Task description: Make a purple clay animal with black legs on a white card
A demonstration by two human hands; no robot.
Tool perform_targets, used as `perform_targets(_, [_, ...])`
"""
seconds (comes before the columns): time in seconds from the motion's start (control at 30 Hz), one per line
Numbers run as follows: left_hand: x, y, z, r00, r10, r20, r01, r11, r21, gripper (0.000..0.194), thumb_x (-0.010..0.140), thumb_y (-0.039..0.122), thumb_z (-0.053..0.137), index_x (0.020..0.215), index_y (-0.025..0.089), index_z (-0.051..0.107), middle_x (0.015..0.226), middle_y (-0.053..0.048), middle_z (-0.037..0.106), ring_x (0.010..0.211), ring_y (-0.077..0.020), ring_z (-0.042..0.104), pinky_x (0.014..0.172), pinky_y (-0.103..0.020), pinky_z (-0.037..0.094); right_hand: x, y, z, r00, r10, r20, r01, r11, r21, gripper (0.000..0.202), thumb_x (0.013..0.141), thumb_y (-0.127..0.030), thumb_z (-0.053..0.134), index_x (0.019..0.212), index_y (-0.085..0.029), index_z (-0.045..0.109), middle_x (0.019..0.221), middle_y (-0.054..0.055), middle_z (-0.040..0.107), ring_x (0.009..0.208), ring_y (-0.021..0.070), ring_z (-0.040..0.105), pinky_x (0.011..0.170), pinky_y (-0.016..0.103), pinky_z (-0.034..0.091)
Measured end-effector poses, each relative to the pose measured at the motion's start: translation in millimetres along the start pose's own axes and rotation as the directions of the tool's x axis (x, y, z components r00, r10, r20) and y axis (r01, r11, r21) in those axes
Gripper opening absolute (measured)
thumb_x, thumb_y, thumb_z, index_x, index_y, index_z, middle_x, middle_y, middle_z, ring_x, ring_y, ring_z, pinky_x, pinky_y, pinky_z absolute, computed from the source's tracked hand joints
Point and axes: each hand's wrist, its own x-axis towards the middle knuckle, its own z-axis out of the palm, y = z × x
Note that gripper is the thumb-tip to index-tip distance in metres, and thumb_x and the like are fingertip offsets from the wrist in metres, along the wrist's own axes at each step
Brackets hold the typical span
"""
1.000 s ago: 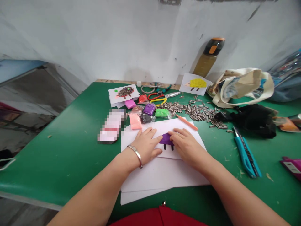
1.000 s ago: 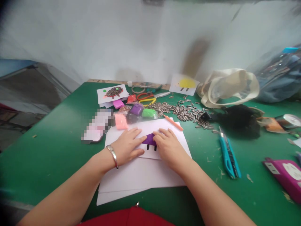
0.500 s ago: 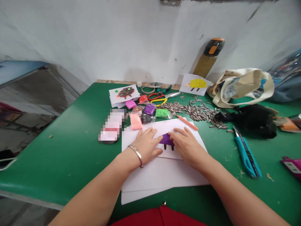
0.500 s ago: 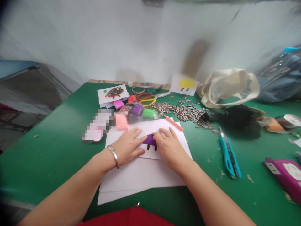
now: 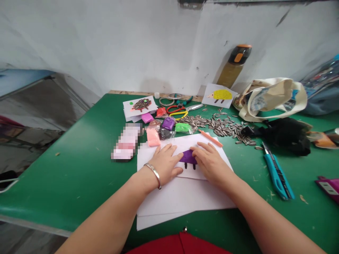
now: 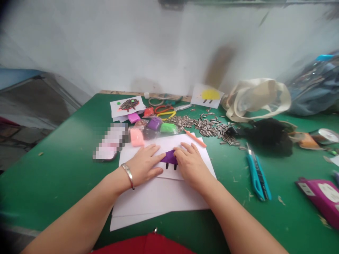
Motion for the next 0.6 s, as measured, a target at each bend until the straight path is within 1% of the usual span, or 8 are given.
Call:
perform_targets(0.07, [0.1, -0.2, 0.4, 1.000, 0.004, -0.008, -0.003, 1.000, 0.002, 0.049, 0.087, 0.042, 0.057, 0.131, 0.021, 0.052, 0.142, -0.017, 0.043, 0.133, -0.0355, 0.036, 0.105, -0.057, 0.031, 0.8, -0.5, 0.5, 1.000, -0.008, 0.002, 0.008, 1.000, -0.008, 0.023, 0.089, -0.008, 0.040, 0.097, -0.019, 0.058, 0.128, 0.005, 0.061, 0.127, 0.0314, 0.042, 0.104, 0.057, 0.033])
perform_targets(0.17, [0.0, -0.3, 0.9, 1.000, 0.003, -0.015, -0.003, 1.000, 0.002, 0.049, 0.087, 0.042, 0.057, 0.131, 0.021, 0.052, 0.141, -0.017, 0.043, 0.132, -0.0346, 0.036, 0.105, -0.055, 0.032, 1.6, 0.4, 0.8, 0.999, -0.022, 0.027, 0.022, 1.000, -0.011, 0.023, 0.088, -0.008, 0.042, 0.099, -0.020, 0.059, 0.128, 0.006, 0.061, 0.125, 0.0306, 0.045, 0.103, 0.058, 0.032])
perform_targets(0.27, [0.0, -0.1, 1.5, 1.000, -0.001, -0.013, 0.001, 1.000, -0.002, 0.049, 0.088, 0.041, 0.056, 0.132, 0.020, 0.052, 0.143, -0.017, 0.041, 0.133, -0.0353, 0.035, 0.105, -0.057, 0.030, 1.5, 2.5, 0.9, 0.999, -0.032, 0.033, 0.032, 0.999, -0.009, 0.024, 0.088, -0.008, 0.042, 0.100, -0.020, 0.058, 0.126, 0.006, 0.062, 0.122, 0.0299, 0.047, 0.103, 0.058, 0.032])
perform_targets(0.47, [0.2, 0.0, 2.1, 1.000, -0.003, -0.016, 0.003, 1.000, -0.011, 0.048, 0.088, 0.041, 0.056, 0.131, 0.021, 0.052, 0.142, -0.017, 0.042, 0.133, -0.0355, 0.035, 0.105, -0.059, 0.030, 1.5, -3.2, -2.1, 0.999, -0.037, 0.014, 0.037, 0.999, -0.006, 0.024, 0.088, -0.007, 0.041, 0.099, -0.019, 0.058, 0.127, 0.005, 0.062, 0.127, 0.0301, 0.042, 0.106, 0.057, 0.030])
perform_targets(0.6, [0.1, 0.1, 1.0, 1.000, 0.002, -0.016, -0.002, 1.000, -0.005, 0.048, 0.087, 0.040, 0.056, 0.131, 0.021, 0.052, 0.141, -0.016, 0.043, 0.131, -0.0342, 0.037, 0.104, -0.058, 0.032, 3.3, -8.7, -6.0, 0.999, -0.023, 0.047, 0.023, 1.000, -0.003, 0.025, 0.089, -0.007, 0.041, 0.103, -0.019, 0.058, 0.118, 0.008, 0.066, 0.120, 0.0276, 0.049, 0.105, 0.056, 0.031])
